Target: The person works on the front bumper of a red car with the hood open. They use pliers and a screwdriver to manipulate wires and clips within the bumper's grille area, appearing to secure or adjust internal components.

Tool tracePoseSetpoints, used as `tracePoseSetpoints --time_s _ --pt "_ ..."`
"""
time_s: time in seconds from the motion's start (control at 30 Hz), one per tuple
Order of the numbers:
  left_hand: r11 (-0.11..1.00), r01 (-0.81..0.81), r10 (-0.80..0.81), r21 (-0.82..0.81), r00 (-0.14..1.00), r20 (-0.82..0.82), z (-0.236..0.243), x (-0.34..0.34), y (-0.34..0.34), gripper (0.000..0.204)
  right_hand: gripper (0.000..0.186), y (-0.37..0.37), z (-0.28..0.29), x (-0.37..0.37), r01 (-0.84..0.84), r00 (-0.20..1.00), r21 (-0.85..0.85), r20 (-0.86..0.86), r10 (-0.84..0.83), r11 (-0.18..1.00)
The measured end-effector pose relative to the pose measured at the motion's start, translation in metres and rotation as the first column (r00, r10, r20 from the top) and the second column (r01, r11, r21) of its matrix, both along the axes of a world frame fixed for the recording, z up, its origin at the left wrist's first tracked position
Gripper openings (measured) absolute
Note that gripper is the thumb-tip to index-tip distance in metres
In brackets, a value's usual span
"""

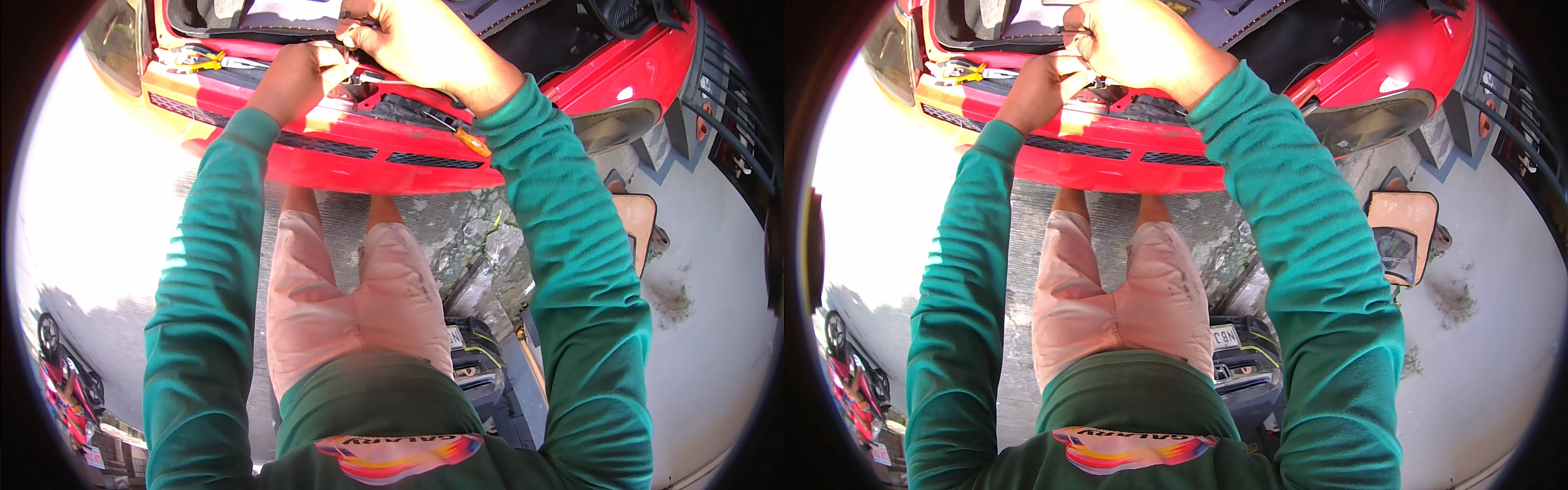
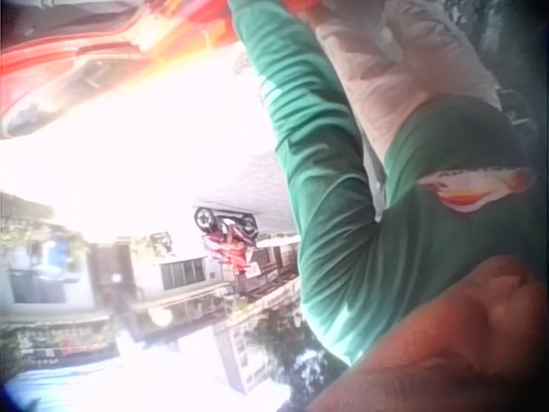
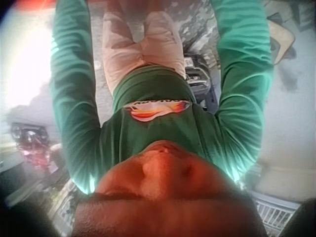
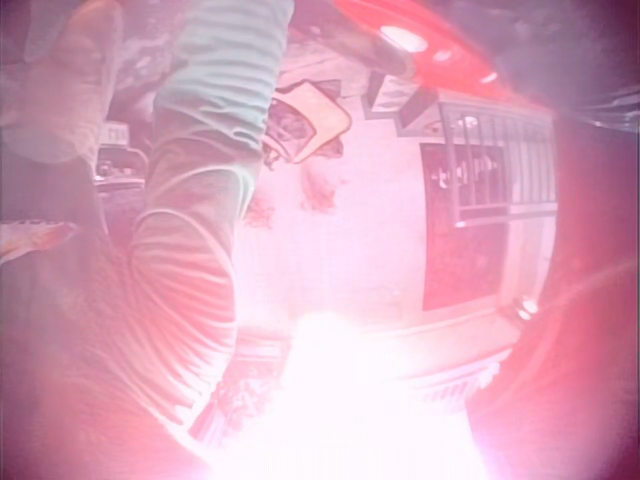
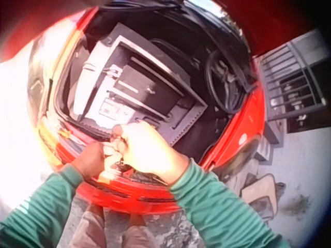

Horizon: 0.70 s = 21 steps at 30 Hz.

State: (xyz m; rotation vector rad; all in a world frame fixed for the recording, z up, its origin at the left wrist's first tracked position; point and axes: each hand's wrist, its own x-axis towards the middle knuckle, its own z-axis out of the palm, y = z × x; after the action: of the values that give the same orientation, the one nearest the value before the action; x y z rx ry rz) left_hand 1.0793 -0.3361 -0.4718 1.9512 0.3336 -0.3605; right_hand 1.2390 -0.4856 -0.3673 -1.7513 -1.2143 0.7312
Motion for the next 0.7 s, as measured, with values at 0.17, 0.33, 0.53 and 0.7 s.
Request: tracePoseSetpoints --time_s 0.17,0.33,0.53,0.7 --pt "0.997 0.038 -0.031 -0.072 0.995 0.094 -0.007 0.006 0.006 0.017 0.009 0.0 -0.014 0.007 -0.001 0.999 0.02 0.053 0.0 1.0" --pt "0.993 0.115 -0.116 0.017 0.992 0.053 -0.002 0.015 0.007 0.017 0.008 -0.002 -0.009 0.009 0.019 1.0 -0.041 -0.003 -0.019 0.999" --pt "0.986 0.148 -0.159 0.071 0.972 0.176 -0.006 0.016 0.006 0.015 0.007 0.0 -0.012 0.011 0.01 0.999 -0.003 0.045 -0.01 1.0" --pt "0.997 0.063 -0.06 0.036 0.994 -0.096 -0.001 0.017 0.006 0.015 0.011 0.0 -0.015 0.004 0.026 0.991 0.011 -0.128 -0.025 1.0"
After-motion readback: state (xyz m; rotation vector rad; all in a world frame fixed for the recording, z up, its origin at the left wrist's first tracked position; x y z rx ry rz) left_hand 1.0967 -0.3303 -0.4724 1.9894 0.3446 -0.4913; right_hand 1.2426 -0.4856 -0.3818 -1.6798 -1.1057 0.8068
